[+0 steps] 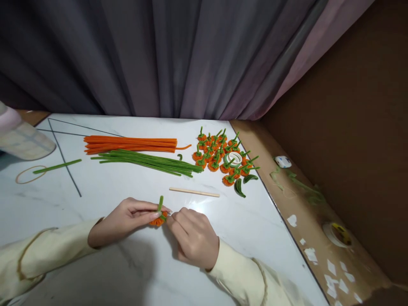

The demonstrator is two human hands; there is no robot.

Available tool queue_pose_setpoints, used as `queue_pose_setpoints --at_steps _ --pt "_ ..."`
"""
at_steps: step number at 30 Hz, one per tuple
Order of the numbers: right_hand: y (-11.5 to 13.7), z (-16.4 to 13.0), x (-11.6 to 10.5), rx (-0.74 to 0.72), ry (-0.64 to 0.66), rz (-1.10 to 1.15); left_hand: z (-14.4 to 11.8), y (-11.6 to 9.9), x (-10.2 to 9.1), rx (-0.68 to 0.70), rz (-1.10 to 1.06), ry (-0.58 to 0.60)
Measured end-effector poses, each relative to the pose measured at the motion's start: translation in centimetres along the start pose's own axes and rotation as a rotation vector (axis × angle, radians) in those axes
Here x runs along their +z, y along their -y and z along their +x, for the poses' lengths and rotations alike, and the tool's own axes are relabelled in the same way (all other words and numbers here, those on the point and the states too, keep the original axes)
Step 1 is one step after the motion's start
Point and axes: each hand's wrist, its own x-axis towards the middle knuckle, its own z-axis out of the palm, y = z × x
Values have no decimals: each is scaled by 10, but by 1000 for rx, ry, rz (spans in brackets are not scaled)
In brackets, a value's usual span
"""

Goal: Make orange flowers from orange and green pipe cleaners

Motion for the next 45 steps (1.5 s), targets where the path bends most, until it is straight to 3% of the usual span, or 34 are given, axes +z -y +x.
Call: queue_pose_setpoints --at_steps 2,5,8,11,15,19,21,24,26,30,32,34,37,45 --pt "-4 2 -3 13 -3 50 0 2 -1 92 58 -15" --pt "-13 7 -8 179 -64 145 -1 4 -3 287 141 -64" --pt "-25 9 -9 367 -46 -18 -2 7 -3 465 224 -116" --pt "-36 10 -6 413 126 -254 -4 8 -4 600 309 -156" --pt "-35 16 -4 409 447 -448 -3 7 -6 660 368 -201" --pt "-24 26 -10 561 685 -469 1 8 -12 752 465 -288" --pt "-19 30 -16 621 708 -318 4 9 -15 788 515 -333" --pt "-11 35 -28 689 565 150 7 12 -17 785 536 -373" --pt "-4 38 -36 832 488 500 8 14 -18 772 526 -393" --pt "13 42 -40 1281 476 1126 9 16 -18 765 540 -410" --pt "20 43 -34 1374 382 1357 9 16 -18 777 580 -416" --pt "23 44 -28 1372 308 1554 8 16 -17 789 622 -417" --pt "25 47 -19 1349 245 1724 5 16 -17 821 700 -400" --pt "25 55 -15 1424 176 1795 1 17 -18 986 1007 -332"
